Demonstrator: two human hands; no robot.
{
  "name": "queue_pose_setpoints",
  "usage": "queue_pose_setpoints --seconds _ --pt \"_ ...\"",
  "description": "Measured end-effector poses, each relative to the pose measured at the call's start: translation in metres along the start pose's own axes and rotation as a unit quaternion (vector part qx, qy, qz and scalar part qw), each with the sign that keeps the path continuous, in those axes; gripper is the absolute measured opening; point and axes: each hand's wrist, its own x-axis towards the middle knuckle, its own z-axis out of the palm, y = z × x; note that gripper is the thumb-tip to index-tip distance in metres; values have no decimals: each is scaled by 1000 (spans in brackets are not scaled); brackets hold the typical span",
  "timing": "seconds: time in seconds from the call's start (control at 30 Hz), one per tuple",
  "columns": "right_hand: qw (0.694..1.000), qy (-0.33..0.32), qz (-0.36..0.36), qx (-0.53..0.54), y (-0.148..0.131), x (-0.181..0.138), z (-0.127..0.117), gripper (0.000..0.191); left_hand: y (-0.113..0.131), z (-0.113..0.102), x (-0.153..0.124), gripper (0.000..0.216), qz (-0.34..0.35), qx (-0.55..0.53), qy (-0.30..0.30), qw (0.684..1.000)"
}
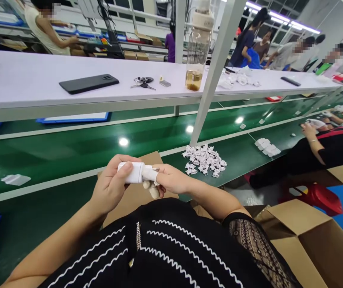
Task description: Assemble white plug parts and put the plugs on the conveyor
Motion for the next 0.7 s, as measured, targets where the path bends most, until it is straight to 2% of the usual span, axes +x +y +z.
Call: queue_pose_setpoints --seconds 0.17,0.37,0.53,0.7 --pt "1000 18 0 -4 -6 -12 20 26 9 -7 -20 30 125 165 18 978" --pt "998 15 -14 -53 -17 -23 34 26 20 -10 -32 20 265 247 29 932" --pt "983 -10 -85 -164 -23 -31 37 11 37 -18 -39 27 347 281 -6 895" --pt "949 -6 -136 -285 -28 -34 38 17 49 -22 -42 36 385 316 -19 867"
